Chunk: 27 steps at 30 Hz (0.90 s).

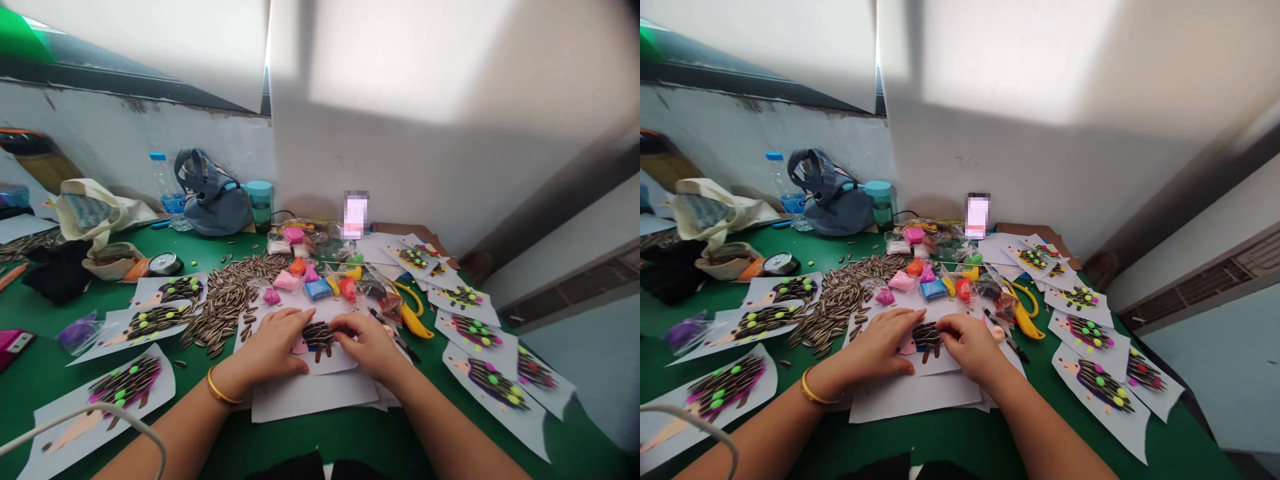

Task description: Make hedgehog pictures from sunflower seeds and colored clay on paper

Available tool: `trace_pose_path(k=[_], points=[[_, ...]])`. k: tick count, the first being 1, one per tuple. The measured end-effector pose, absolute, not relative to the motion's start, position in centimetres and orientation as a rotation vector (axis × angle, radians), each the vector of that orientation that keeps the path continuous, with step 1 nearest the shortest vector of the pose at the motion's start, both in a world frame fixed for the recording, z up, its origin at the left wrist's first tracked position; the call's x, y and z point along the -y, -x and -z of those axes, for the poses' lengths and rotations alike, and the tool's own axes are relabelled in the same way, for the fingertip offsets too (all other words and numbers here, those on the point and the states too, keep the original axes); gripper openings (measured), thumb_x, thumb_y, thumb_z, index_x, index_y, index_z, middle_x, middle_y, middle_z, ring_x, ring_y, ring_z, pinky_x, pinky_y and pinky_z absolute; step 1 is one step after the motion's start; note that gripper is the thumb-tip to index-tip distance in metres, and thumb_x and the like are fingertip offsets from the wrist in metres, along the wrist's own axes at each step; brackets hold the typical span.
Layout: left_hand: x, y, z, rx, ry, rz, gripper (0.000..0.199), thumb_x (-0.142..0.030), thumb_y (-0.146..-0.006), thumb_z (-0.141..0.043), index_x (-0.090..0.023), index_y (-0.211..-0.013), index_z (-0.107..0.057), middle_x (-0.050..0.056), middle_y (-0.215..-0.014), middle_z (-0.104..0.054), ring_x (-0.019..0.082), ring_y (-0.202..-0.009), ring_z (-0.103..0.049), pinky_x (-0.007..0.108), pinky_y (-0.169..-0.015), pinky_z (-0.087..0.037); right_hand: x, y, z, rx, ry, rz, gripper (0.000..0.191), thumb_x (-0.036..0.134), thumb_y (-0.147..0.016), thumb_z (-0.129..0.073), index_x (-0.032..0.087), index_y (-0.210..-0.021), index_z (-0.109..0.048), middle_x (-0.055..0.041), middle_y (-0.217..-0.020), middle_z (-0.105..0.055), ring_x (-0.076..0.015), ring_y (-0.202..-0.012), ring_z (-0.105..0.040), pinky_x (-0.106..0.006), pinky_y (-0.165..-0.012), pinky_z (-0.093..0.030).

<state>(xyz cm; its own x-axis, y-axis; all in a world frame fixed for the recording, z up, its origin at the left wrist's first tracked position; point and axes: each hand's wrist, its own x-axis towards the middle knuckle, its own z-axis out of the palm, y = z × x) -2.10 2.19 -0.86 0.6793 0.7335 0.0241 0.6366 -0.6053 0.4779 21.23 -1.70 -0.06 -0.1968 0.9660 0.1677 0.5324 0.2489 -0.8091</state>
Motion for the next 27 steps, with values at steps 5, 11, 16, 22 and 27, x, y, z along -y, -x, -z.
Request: trace_pose_path(k=[5,11,16,22,27], points=[[-2.3,2.2,1.4,-1.041,-2.453,-0.331,0.096,-0.038,-0.064,-0.082,-0.029,-0.148,-0.036,0.009,-0.149,-0.047,0.034,-0.137,-0.04,0.049,-0.112,-0.03,2.5,-19.5,0.2,1.991,1.283,-0.756,0.019,0.006,-0.081,-0.061,0.023,-0.081,-0.071,0.0003,-0.082,-0.072,-0.0157,-0.077,-0.066,-0.026,-0.071,-0.049],[-2.3,2.2,1.3,-1.044,-2.464,-0.311,0.095,-0.04,-0.065,-0.081,-0.028,-0.148,-0.037,0.009,-0.149,-0.047,0.034,-0.137,-0.04,0.048,-0.112,-0.03,2.8,-18.8,0.4,2.141,1.288,-0.489,0.02,0.004,-0.08,-0.064,0.022,-0.084,-0.072,-0.0019,-0.085,-0.071,-0.0169,-0.079,-0.064,-0.027,-0.073,-0.047],[-2.2,2.2,1.0,-1.046,-2.463,-0.326,0.096,-0.039,-0.063,-0.082,-0.028,-0.147,-0.037,0.009,-0.147,-0.05,0.033,-0.135,-0.042,0.048,-0.111,-0.032,2.8,-18.8,0.6,2.155,1.309,-0.549,0.02,0.004,-0.081,-0.064,0.022,-0.085,-0.072,-0.0019,-0.086,-0.072,-0.0169,-0.081,-0.066,-0.027,-0.075,-0.049],[-2.3,2.1,1.0,-1.059,-2.478,-0.301,0.095,-0.04,-0.064,-0.082,-0.028,-0.147,-0.037,0.009,-0.147,-0.049,0.033,-0.135,-0.043,0.048,-0.111,-0.032,2.9,-18.5,0.8,2.199,1.346,-0.47,0.014,0.009,-0.08,-0.068,0.021,-0.085,-0.072,-0.0015,-0.085,-0.073,-0.017,-0.077,-0.066,-0.027,-0.071,-0.048],[-2.3,2.2,1.1,-1.057,-2.506,-0.279,0.096,-0.041,-0.064,-0.082,-0.028,-0.147,-0.036,0.008,-0.148,-0.048,0.032,-0.135,-0.042,0.046,-0.111,-0.032,2.8,-18.5,1.1,2.22,1.318,-0.382,0.01,0.011,-0.08,-0.072,0.021,-0.083,-0.073,-0.0021,-0.086,-0.073,-0.0178,-0.081,-0.066,-0.027,-0.075,-0.046]])
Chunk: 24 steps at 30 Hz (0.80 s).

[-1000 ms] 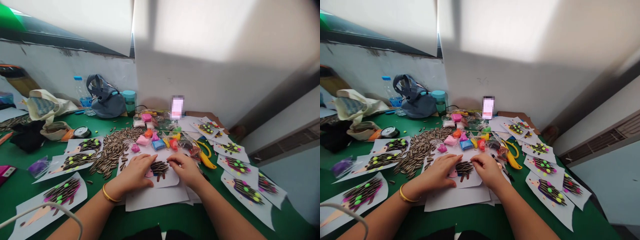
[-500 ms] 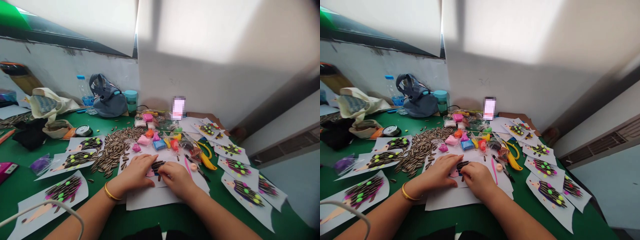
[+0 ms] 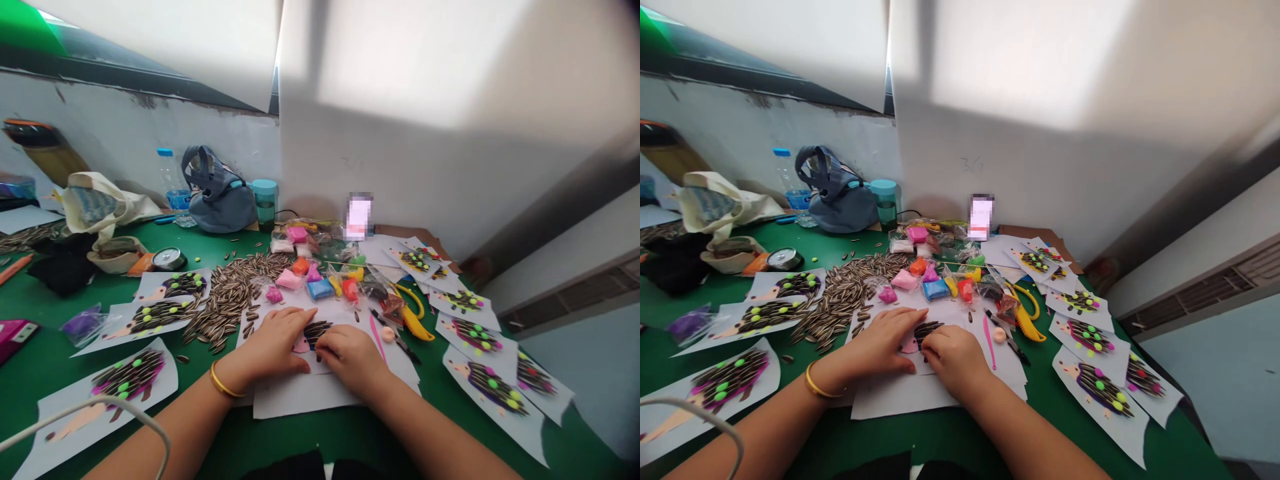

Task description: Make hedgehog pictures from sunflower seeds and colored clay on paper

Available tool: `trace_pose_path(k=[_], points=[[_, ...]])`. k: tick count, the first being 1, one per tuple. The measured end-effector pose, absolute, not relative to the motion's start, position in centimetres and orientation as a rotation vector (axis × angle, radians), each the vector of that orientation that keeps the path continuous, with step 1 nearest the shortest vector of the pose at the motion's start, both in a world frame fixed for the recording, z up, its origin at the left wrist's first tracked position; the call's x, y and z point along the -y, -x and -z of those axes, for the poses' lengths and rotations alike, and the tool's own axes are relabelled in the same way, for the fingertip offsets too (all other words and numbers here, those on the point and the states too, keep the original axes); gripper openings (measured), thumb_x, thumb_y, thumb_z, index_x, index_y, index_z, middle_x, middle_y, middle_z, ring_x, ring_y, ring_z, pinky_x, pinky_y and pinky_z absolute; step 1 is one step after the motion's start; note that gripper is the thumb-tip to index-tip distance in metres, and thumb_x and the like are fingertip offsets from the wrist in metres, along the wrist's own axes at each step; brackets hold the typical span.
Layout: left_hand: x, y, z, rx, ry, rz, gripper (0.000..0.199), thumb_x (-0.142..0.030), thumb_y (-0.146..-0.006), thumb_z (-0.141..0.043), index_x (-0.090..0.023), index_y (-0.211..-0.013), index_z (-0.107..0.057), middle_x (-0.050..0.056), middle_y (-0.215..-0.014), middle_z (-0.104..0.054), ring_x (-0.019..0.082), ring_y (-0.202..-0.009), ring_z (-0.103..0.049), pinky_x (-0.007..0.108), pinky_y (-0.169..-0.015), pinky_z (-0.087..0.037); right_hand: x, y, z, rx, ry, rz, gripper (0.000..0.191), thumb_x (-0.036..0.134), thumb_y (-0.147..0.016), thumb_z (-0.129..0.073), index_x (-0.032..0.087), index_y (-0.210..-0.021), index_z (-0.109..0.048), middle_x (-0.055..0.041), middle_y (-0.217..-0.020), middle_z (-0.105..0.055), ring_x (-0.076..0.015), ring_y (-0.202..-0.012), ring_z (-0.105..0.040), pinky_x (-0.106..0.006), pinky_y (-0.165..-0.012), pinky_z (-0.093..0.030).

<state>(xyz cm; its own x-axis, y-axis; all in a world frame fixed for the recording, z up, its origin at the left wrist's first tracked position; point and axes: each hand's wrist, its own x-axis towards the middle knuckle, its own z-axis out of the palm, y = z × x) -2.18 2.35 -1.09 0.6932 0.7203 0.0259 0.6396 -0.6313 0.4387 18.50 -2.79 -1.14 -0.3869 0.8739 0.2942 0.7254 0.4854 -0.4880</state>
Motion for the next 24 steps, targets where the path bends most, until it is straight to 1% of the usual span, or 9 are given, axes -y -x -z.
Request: trace_pose_path(k=[6,13,17,21,24], points=[[-2.29,2.12,0.73,-1.073,-2.491,-0.255,0.095,-0.043,-0.064,-0.082,-0.027,-0.147,-0.037,0.009,-0.147,-0.049,0.032,-0.135,-0.042,0.047,-0.111,-0.032,2.87,-18.0,1.51,2.207,1.284,-0.402,0.011,0.009,-0.082,-0.069,0.02,-0.084,-0.072,-0.0025,-0.086,-0.073,-0.017,-0.078,-0.065,-0.027,-0.072,-0.046],[-2.27,2.08,0.43,-1.067,-2.489,-0.243,0.093,-0.042,-0.066,-0.081,-0.027,-0.146,-0.037,0.009,-0.148,-0.048,0.031,-0.136,-0.042,0.047,-0.112,-0.032,2.76,-17.88,2.05,2.217,1.253,-0.31,0.011,0.012,-0.081,-0.071,0.022,-0.085,-0.075,-0.0027,-0.087,-0.073,-0.018,-0.08,-0.065,-0.028,-0.074,-0.046],[-2.26,2.08,0.42,-1.073,-2.493,-0.232,0.093,-0.041,-0.066,-0.081,-0.027,-0.147,-0.036,0.008,-0.149,-0.047,0.031,-0.137,-0.041,0.047,-0.112,-0.031,2.63,-18.06,2.13,2.222,1.276,-0.291,0.01,0.012,-0.081,-0.072,0.022,-0.083,-0.075,-0.0024,-0.085,-0.072,-0.018,-0.08,-0.064,-0.028,-0.074,-0.046],[-2.25,2.1,0.49,-1.073,-2.497,-0.233,0.096,-0.042,-0.065,-0.082,-0.028,-0.147,-0.035,0.008,-0.148,-0.048,0.03,-0.137,-0.041,0.046,-0.112,-0.032,2.71,-18.19,1.91,2.228,1.344,-0.326,0.011,0.011,-0.08,-0.072,0.021,-0.084,-0.073,-0.0026,-0.086,-0.072,-0.0184,-0.081,-0.064,-0.028,-0.074,-0.045],[-2.27,2.12,0.58,-1.073,-2.502,-0.233,0.097,-0.043,-0.064,-0.082,-0.028,-0.147,-0.034,0.008,-0.148,-0.048,0.031,-0.137,-0.041,0.046,-0.111,-0.032,2.8,-18.27,1.73,2.248,1.371,-0.336,0.011,0.01,-0.079,-0.074,0.021,-0.081,-0.072,-0.0022,-0.083,-0.072,-0.0186,-0.08,-0.064,-0.028,-0.072,-0.045]])
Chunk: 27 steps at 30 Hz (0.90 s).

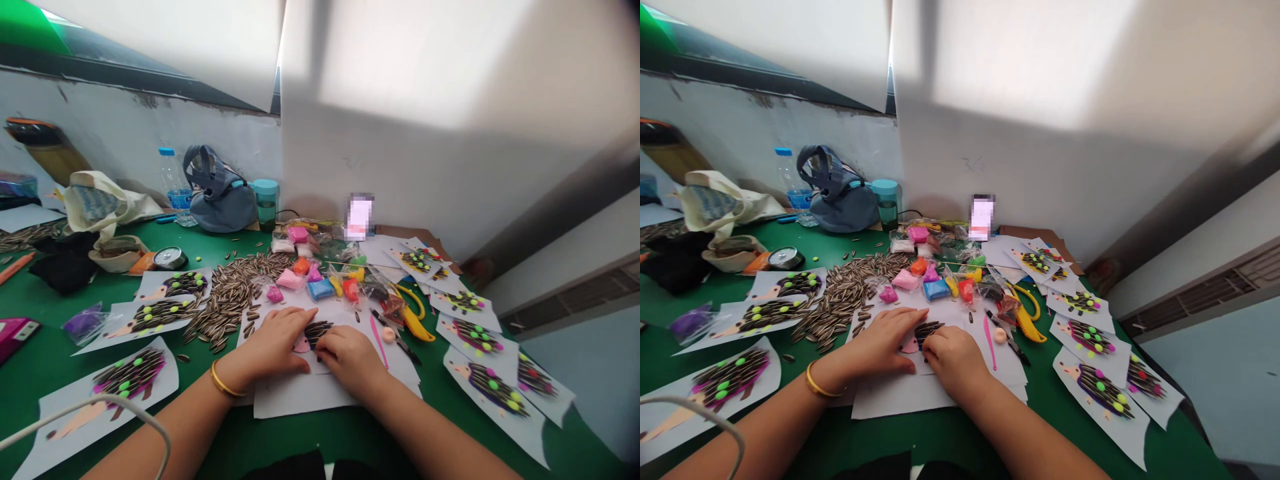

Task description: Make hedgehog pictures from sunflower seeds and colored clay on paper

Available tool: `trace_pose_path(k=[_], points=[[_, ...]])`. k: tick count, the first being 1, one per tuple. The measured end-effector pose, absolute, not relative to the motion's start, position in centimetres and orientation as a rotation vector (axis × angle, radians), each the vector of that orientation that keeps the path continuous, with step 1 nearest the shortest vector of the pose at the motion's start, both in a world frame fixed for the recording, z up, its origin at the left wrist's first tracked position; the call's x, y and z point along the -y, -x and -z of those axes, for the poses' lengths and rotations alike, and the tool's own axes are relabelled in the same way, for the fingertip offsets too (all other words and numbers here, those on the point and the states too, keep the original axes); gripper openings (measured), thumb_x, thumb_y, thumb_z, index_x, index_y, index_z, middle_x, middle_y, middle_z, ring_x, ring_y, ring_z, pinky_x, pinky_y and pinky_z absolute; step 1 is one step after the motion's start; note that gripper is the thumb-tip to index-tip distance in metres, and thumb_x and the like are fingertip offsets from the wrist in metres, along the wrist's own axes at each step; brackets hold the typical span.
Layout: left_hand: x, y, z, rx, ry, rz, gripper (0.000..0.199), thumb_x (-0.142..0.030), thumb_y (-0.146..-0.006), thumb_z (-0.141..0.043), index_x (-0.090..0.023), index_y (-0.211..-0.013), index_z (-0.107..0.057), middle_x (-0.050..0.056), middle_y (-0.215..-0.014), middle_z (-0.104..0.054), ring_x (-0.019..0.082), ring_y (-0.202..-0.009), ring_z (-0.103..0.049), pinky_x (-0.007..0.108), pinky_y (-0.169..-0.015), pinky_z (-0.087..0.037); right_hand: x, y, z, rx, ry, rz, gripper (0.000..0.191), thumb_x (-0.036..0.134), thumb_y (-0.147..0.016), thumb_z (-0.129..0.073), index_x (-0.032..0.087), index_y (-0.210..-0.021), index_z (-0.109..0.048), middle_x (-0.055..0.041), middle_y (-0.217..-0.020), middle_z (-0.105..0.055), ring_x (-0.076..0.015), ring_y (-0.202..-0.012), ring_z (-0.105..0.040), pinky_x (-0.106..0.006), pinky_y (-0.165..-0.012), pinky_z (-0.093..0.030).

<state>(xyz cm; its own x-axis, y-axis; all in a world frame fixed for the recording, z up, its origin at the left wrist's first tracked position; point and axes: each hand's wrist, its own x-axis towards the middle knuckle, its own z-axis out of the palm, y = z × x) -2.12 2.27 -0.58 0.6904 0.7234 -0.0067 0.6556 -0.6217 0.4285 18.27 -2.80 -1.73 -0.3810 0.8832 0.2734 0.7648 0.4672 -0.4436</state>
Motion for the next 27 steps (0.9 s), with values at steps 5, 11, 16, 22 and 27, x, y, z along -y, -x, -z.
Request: trace_pose_path(k=[5,11,16,22,27], points=[[-2.32,2.18,0.77,-1.069,-2.501,-0.244,0.097,-0.043,-0.065,-0.082,-0.029,-0.148,-0.034,0.008,-0.148,-0.048,0.031,-0.136,-0.041,0.046,-0.111,-0.032,2.85,-18.17,1.77,2.228,1.324,-0.317,0.01,0.011,-0.081,-0.072,0.021,-0.083,-0.072,-0.0024,-0.085,-0.071,-0.018,-0.081,-0.064,-0.028,-0.074,-0.045],[-2.33,2.15,0.75,-1.064,-2.496,-0.241,0.097,-0.043,-0.065,-0.082,-0.029,-0.148,-0.034,0.008,-0.149,-0.047,0.031,-0.137,-0.041,0.046,-0.111,-0.032,2.8,-17.94,2.13,2.265,1.353,-0.262,0.007,0.013,-0.083,-0.071,0.02,-0.083,-0.073,-0.0031,-0.083,-0.071,-0.0183,-0.08,-0.064,-0.028,-0.073,-0.045],[-2.26,2.14,0.64,-1.075,-2.488,-0.24,0.097,-0.042,-0.065,-0.082,-0.029,-0.148,-0.033,0.008,-0.149,-0.047,0.031,-0.137,-0.041,0.046,-0.111,-0.032,2.77,-17.97,2.15,2.315,1.401,-0.262,0.008,0.014,-0.084,-0.07,0.02,-0.085,-0.074,-0.0039,-0.084,-0.071,-0.0184,-0.08,-0.064,-0.028,-0.074,-0.045],[-2.21,2.21,0.67,-1.068,-2.486,-0.246,0.097,-0.042,-0.065,-0.082,-0.03,-0.148,-0.033,0.008,-0.15,-0.046,0.031,-0.137,-0.04,0.047,-0.111,-0.031,2.84,-17.8,1.97,2.373,1.429,-0.226,0.009,0.014,-0.085,-0.067,0.019,-0.084,-0.075,-0.0053,-0.084,-0.071,-0.0198,-0.08,-0.064,-0.029,-0.072,-0.044],[-2.23,2.18,0.64,-1.065,-2.491,-0.249,0.097,-0.041,-0.065,-0.082,-0.029,-0.148,-0.033,0.008,-0.15,-0.046,0.031,-0.138,-0.04,0.046,-0.112,-0.032,2.75,-17.68,2.07,2.407,1.427,-0.147,0.011,0.013,-0.085,-0.065,0.019,-0.083,-0.074,-0.0055,-0.083,-0.07,-0.0198,-0.078,-0.061,-0.028,-0.068,-0.041]])
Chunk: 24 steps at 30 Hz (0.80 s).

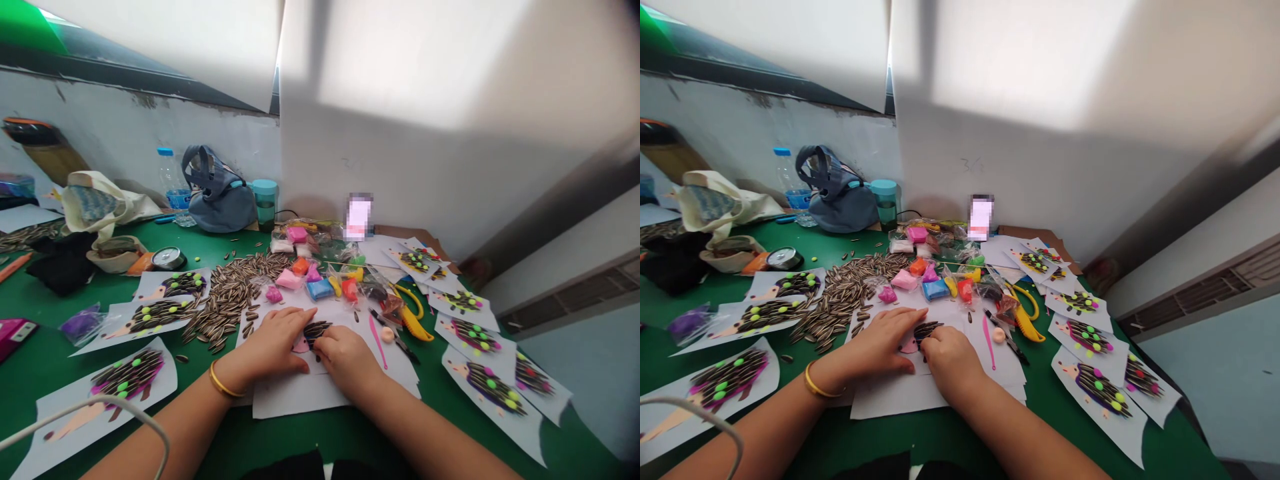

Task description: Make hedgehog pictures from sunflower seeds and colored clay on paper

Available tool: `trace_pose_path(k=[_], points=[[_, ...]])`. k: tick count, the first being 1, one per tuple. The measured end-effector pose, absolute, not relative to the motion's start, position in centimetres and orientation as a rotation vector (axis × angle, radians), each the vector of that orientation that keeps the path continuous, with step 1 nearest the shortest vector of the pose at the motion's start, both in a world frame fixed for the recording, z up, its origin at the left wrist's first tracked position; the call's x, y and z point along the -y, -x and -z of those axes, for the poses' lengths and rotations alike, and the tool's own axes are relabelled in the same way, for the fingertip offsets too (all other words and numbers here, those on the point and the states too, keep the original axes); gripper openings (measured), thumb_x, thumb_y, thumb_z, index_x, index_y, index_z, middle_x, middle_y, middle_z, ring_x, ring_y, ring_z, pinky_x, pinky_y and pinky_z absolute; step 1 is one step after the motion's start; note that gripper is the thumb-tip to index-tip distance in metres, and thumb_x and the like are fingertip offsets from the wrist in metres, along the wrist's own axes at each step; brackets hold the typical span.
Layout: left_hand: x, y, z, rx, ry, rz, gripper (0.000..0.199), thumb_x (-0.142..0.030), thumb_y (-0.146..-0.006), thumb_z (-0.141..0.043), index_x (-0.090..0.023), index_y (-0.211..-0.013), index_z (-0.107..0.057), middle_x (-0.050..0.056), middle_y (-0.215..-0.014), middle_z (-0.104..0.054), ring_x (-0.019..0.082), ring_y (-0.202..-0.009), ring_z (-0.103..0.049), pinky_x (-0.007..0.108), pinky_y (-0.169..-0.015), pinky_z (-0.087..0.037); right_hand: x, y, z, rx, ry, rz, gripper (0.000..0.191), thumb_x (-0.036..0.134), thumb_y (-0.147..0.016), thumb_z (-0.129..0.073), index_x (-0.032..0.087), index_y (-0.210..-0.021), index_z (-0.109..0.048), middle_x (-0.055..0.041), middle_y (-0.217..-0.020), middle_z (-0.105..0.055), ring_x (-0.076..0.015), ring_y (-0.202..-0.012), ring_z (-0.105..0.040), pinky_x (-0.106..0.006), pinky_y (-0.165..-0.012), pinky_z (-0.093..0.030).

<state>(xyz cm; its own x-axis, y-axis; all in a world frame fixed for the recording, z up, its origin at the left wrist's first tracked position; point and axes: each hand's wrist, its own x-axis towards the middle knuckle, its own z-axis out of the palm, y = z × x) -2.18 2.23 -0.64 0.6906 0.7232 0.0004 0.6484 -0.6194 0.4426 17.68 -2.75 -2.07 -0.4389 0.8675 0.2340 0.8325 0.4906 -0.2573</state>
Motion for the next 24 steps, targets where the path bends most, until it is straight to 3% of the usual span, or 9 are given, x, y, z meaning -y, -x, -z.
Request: trace_pose_path(k=[7,13,24], points=[[-2.3,2.1,0.7,-1.069,-2.495,-0.248,0.096,-0.041,-0.065,-0.082,-0.028,-0.148,-0.034,0.008,-0.149,-0.047,0.031,-0.137,-0.041,0.046,-0.111,-0.032,2.8,-17.5,2.0,2.44,1.457,-0.094,0.012,0.013,-0.087,-0.062,0.019,-0.081,-0.071,-0.005,-0.084,-0.068,-0.0192,-0.078,-0.059,-0.028,-0.067,-0.038],[-2.3,2.3,0.9,-1.06,-2.497,-0.26,0.096,-0.041,-0.065,-0.082,-0.028,-0.148,-0.034,0.008,-0.149,-0.047,0.031,-0.137,-0.04,0.045,-0.112,-0.031,2.9,-18.1,1.3,2.344,1.494,-0.18,0.008,0.016,-0.084,-0.07,0.019,-0.091,-0.067,-0.0045,-0.088,-0.067,-0.0201,-0.083,-0.06,-0.028,-0.07,-0.04],[-2.4,2.3,1.2,-1.062,-2.495,-0.25,0.098,-0.042,-0.065,-0.082,-0.029,-0.148,-0.032,0.008,-0.15,-0.046,0.032,-0.138,-0.039,0.047,-0.111,-0.032,2.7,-18.7,1.5,2.302,1.45,-0.285,0.01,0.013,-0.083,-0.071,0.022,-0.078,-0.07,-0.0022,-0.084,-0.064,-0.0176,-0.082,-0.059,-0.028,-0.073,-0.042]])
